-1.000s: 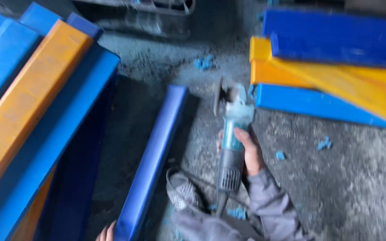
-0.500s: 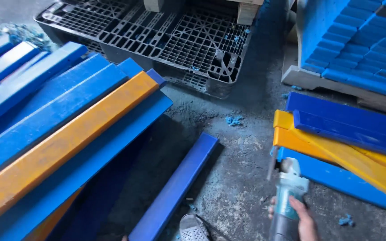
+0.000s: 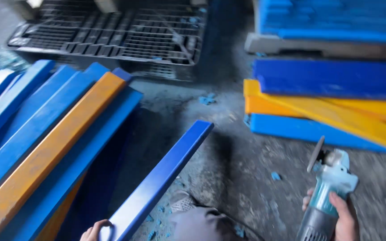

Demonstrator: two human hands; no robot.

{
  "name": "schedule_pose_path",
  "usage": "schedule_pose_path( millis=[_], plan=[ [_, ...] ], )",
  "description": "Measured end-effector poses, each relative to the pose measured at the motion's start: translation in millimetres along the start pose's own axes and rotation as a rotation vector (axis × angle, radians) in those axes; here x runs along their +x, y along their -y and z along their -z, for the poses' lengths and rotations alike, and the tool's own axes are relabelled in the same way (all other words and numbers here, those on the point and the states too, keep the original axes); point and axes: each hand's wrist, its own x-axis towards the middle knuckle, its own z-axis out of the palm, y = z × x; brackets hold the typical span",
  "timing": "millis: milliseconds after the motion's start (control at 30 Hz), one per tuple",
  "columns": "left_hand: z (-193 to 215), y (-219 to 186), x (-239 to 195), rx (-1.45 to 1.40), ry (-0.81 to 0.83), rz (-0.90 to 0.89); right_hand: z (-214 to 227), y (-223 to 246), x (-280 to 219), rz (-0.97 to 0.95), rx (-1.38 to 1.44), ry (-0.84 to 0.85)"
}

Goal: Grinding the edges of blue and orange rectangular profiles using an angle grinder on a workshop floor.

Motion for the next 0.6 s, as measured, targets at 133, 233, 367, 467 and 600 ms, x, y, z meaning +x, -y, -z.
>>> schedule_pose_path(
  millis=[133, 233, 367, 467, 600],
  plan=[
    [151, -138, 48, -0.071, -0.042, -0.186, 14, 7, -72, 0.1, 0.015, -0.098],
    [254, -281, 71, -0.053, 0.084, -0.236, 37, 12, -87, 0.148, 0.014, -0.165],
    [320, -471, 132, -0.027, 0.105, -0.609, 73, -20, -104, 0.143, 0.05, -0.25],
    [315, -604, 184, -0.374, -0.136, -1.028, 83, -45, -98, 0.065, 0.081, -0.276],
    [405, -673, 178, -0.736, -0.751, -1.224, 70, -29, -92, 0.027, 0.11, -0.204]
  ],
)
